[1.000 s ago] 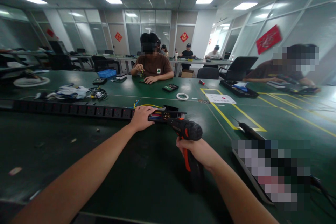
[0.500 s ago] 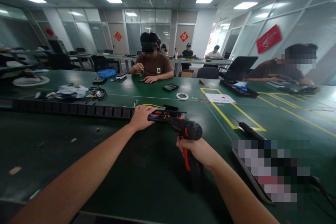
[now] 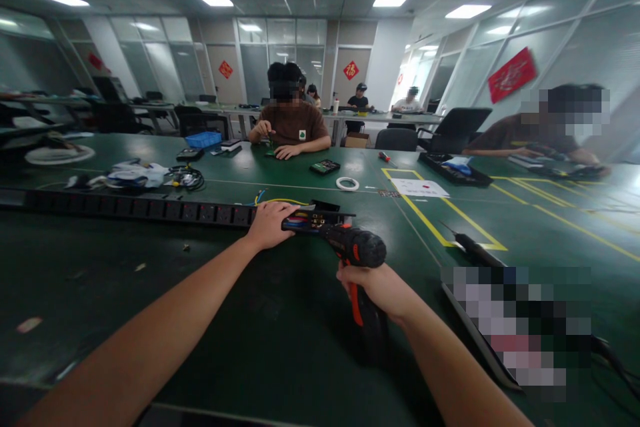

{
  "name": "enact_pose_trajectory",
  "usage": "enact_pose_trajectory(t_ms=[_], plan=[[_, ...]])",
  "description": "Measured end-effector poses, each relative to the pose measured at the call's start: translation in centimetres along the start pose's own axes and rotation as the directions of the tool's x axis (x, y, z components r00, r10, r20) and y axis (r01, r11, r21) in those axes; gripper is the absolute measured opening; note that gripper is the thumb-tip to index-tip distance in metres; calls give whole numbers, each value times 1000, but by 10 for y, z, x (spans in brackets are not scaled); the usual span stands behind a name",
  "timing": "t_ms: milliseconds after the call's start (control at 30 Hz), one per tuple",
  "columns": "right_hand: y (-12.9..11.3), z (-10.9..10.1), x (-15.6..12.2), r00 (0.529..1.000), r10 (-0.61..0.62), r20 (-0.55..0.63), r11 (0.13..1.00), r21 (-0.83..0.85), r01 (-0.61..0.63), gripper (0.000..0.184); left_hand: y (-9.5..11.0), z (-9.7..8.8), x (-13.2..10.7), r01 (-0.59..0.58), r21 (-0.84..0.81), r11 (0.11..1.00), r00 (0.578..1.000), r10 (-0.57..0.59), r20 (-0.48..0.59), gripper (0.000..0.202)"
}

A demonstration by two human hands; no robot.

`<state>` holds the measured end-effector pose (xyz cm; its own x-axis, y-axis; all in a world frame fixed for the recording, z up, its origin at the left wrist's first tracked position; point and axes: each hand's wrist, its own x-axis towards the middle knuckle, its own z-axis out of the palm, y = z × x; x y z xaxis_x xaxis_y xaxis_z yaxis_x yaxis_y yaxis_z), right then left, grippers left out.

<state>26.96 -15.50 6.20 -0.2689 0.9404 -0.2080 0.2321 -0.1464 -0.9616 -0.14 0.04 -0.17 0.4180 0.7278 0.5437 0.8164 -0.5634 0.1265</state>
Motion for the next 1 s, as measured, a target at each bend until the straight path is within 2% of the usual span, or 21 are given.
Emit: enact_pose_trajectory(t_ms=[1000], plan=[[1,0,0,1000,5,17,1000,4,-6,13,0,-1,0,5,-13,1000,1000,-5,10,68]])
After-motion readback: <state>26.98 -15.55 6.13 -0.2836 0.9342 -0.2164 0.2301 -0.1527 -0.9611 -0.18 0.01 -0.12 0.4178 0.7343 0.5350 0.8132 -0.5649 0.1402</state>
